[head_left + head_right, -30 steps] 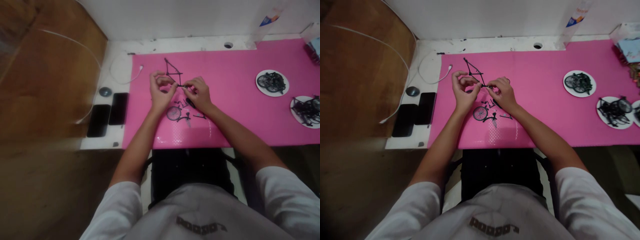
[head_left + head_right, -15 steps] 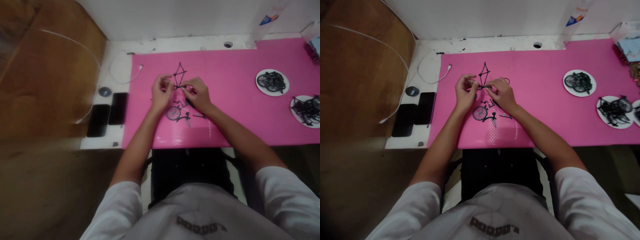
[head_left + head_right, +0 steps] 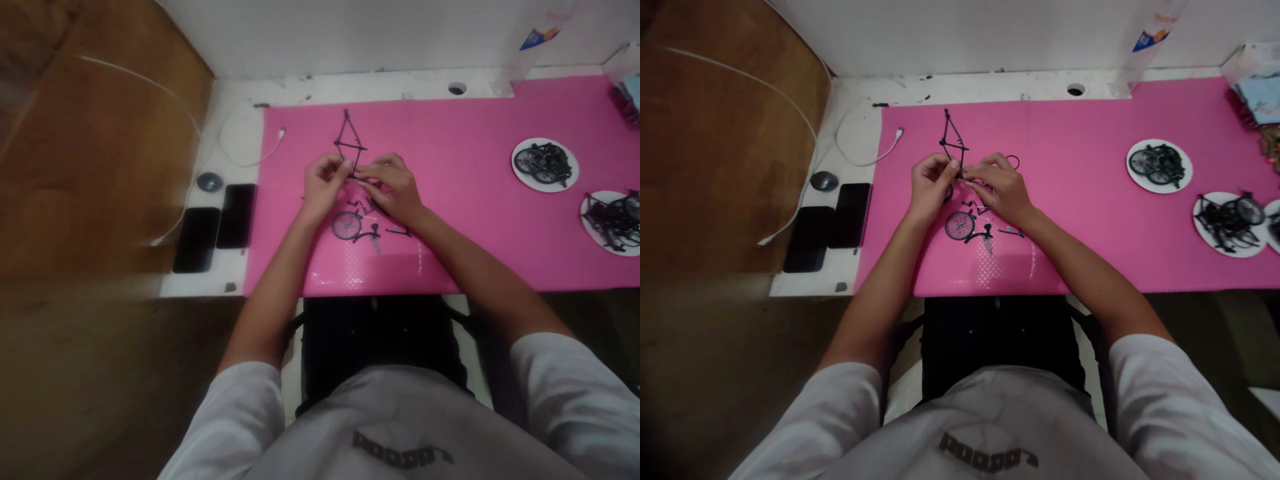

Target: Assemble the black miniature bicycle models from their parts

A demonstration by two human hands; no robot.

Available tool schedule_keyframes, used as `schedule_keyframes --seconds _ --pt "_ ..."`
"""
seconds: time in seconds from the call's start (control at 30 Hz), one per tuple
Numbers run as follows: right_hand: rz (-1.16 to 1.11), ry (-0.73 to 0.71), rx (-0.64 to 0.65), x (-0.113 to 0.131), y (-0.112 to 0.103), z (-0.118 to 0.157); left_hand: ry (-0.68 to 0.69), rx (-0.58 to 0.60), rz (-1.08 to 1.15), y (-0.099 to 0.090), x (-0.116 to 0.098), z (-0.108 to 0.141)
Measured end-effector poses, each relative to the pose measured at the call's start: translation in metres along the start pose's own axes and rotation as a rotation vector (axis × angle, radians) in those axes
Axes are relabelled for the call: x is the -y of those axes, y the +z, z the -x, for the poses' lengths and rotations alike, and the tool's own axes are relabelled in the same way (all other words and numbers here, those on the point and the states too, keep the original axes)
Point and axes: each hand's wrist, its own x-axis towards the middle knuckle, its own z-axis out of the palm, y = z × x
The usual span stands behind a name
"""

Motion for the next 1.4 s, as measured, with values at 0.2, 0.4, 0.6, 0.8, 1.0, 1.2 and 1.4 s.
schedule_keyframes --seconds 0.2,0.4,0.6,0.8,1.0,1.2,1.4 --pt "0.015 0.062 -0.034 0.001 0.001 0.001 -0.055 0.026 0.071 -0.001 -0.001 0.0" --pt "0.015 0.056 -0.009 -0.001 0.001 0.001 -0.023 0.033 -0.014 -0.003 -0.012 0.001" --pt "0.009 0.085 -0.028 0.0 0.0 -0.001 -0.074 0.013 -0.038 -0.005 -0.005 0.0" --pt "0.006 0.066 -0.037 -0.001 0.002 -0.001 -0.071 -0.019 -0.001 -0.004 0.006 -0.001" --pt "-0.007 0.087 -0.053 -0.001 0.001 -0.002 0.028 0.095 -0.121 -0.004 0.002 0.004" --pt "-0.01 0.092 -0.041 -0.005 0.001 -0.002 0.157 0.119 -0.339 -0.007 0.0 0.005" --pt "-0.034 0.122 -0.076 -0.007 0.002 0.001 0.149 0.104 -0.4 -0.006 -0.004 0.007"
